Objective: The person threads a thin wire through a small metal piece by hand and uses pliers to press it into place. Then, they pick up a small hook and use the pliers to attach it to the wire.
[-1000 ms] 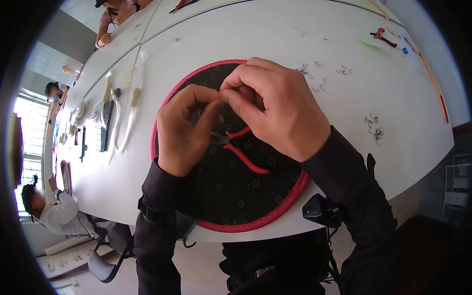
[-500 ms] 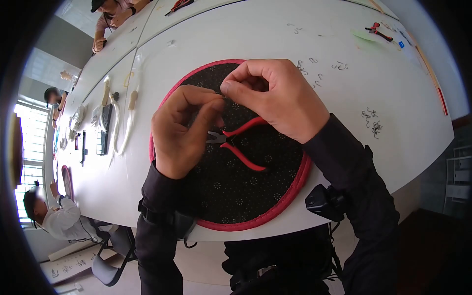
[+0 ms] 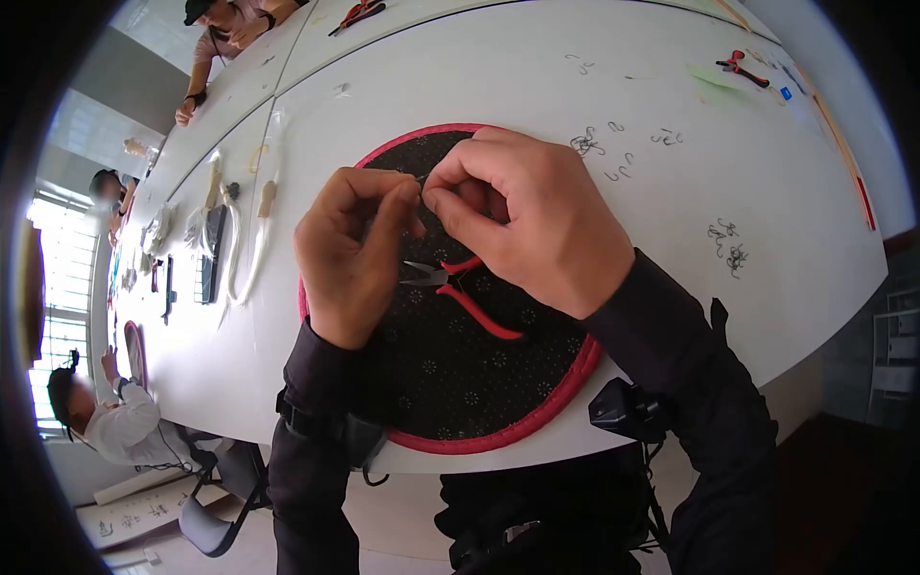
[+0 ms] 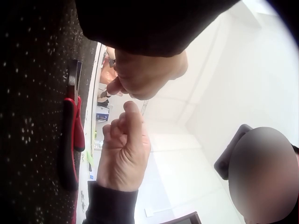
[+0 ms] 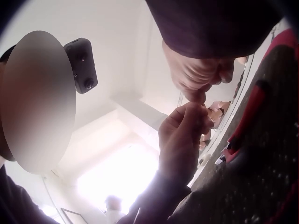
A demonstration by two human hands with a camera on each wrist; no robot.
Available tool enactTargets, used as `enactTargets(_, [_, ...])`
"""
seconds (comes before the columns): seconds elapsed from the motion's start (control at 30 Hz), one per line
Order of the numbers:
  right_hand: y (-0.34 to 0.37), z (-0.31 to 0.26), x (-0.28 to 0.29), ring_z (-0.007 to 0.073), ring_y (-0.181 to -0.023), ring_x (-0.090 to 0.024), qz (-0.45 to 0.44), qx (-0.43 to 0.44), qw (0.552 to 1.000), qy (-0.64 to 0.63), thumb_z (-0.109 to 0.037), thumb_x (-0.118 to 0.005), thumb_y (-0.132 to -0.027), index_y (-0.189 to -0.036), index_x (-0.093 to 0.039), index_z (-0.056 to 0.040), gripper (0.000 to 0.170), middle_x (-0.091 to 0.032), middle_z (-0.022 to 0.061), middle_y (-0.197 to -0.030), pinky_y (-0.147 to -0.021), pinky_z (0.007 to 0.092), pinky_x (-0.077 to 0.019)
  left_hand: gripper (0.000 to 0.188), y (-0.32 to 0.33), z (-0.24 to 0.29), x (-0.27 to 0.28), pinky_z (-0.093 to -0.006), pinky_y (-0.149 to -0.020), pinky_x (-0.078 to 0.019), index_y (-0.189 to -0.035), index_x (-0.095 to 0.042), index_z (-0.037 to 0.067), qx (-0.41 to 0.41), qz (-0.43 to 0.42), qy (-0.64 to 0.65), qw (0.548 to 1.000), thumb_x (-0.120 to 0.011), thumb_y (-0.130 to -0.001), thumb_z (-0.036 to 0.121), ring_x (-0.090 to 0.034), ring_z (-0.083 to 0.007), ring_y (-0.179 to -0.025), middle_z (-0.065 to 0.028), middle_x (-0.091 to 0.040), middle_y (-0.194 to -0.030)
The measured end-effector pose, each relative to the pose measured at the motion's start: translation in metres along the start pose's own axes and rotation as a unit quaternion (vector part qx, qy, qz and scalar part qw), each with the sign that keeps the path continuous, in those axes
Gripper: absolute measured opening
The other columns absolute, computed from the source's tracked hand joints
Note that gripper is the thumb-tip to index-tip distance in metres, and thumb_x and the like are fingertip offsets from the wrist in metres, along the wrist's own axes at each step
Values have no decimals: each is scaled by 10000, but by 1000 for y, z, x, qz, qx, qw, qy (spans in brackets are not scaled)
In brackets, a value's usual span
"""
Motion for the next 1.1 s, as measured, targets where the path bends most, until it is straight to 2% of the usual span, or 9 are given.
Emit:
enactTargets(0.2, [-2, -2, 3, 104, -633, -530, 19, 83, 994, 62, -44, -718, -902, -937, -690, -20, 50, -584, 31, -796, -608, 255, -434, 69, 0, -1, -3, -280, -576, -480, -911, -642, 10, -50, -43, -68, 996, -699, -890, -22, -625, -145, -646, -81, -647, -785])
enactTargets(0.3, [-5, -1, 6, 159, -643, -593, 16, 67, 997, 38, -79, -709, -915, -921, -674, 4, 90, -604, 63, -768, -612, 303, -481, 80, 2, 4, -5, -289, -577, -476, -907, -639, 18, -57, -66, -74, 993, -705, -883, -21, -618, -162, -650, -80, -641, -785])
enactTargets(0.4, [-5, 10, 7, 124, -689, -611, -6, -28, 998, -56, -116, -709, -934, -941, -683, 18, 137, -642, 58, -779, -645, 281, -497, 89, 3, 7, -7, -289, -582, -476, -903, -637, 22, -74, -78, -78, 991, -711, -877, -22, -617, -169, -657, -76, -642, -787])
enactTargets(0.47, [-6, 13, 7, 102, -723, -618, -20, -48, 995, -91, -139, -710, -942, -955, -693, 28, 168, -670, 55, -795, -681, 268, -508, 98, 4, 8, -7, -285, -585, -477, -902, -637, 23, -84, -79, -76, 990, -715, -872, -27, -620, -167, -665, -72, -646, -792])
enactTargets(0.6, [-8, 19, 5, 87, -766, -628, -37, -58, 987, -146, -167, -715, -946, -967, -712, 36, 205, -704, 52, -820, -741, 259, -523, 120, 5, 12, -8, -274, -593, -481, -908, -640, 25, -95, -71, -61, 991, -723, -858, -46, -626, -149, -678, -64, -661, -811])
enactTargets(0.83, [-6, 28, 0, 88, -778, -628, -66, -92, 975, -192, -173, -711, -944, -959, -725, 29, 203, -711, 47, -832, -749, 254, -518, 107, 6, 11, -5, -258, -604, -491, -916, -651, 20, -90, -37, -29, 995, -716, -870, -51, -625, -126, -682, -63, -675, -840])
enactTargets(0.93, [-4, 19, 1, 85, -781, -628, -89, -109, 974, -180, -152, -697, -946, -958, -726, 29, 184, -713, 46, -837, -747, 252, -516, 96, 5, 8, -2, -251, -625, -501, -927, -656, 14, -80, -6, -18, 997, -715, -879, -44, -630, -112, -685, -52, -686, -868])
enactTargets(1.1, [-3, 7, 3, 84, -765, -623, -94, -130, 973, -164, -134, -679, -950, -962, -724, 37, 176, -709, 41, -839, -729, 249, -514, 78, 2, 5, 2, -248, -678, -528, -951, -653, -25, 65, 22, 64, 996, -706, -914, 18, -658, -104, -716, -50, -691, -853])
Point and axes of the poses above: each hand's wrist, its own y-axis away from the middle knuckle, its own x-axis out of the back of the hand, z = x × y, the point moved 4 cm from there along -y, towards the middle knuckle
